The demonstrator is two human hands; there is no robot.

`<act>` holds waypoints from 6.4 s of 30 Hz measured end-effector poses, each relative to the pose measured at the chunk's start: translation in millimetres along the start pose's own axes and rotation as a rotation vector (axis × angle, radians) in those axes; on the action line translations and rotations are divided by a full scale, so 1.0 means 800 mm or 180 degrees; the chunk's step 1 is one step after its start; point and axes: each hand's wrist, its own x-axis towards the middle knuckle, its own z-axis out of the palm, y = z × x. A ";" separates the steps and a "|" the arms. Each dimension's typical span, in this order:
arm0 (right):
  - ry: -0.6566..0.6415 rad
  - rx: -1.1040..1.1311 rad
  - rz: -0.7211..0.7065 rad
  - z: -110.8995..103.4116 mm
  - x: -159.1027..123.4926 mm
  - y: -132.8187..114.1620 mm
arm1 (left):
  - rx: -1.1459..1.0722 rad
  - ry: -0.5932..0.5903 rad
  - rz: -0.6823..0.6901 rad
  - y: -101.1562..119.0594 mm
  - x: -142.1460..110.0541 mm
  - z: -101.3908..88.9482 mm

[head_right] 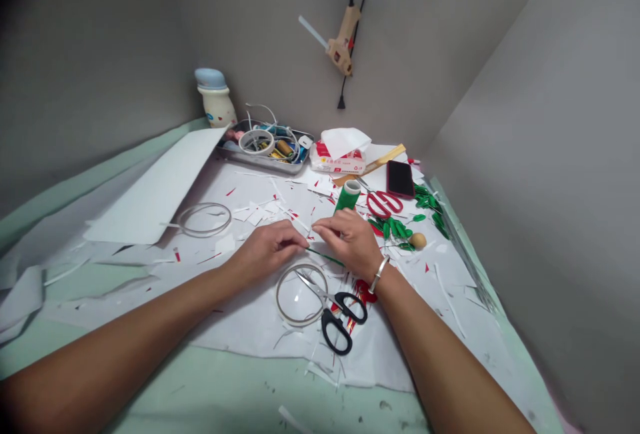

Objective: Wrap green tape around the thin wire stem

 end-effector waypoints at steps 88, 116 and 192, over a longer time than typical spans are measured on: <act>-0.0231 -0.0239 -0.0481 0.009 -0.011 -0.027 | 0.0711 0.1063 -0.0343 0.002 0.001 -0.012; 0.0133 0.0037 0.0050 -0.002 -0.003 -0.004 | -0.0453 -0.0469 0.0152 0.006 0.002 -0.013; -0.0146 0.0535 0.0185 0.002 -0.001 -0.005 | -0.0262 -0.0454 0.0199 0.007 -0.001 -0.009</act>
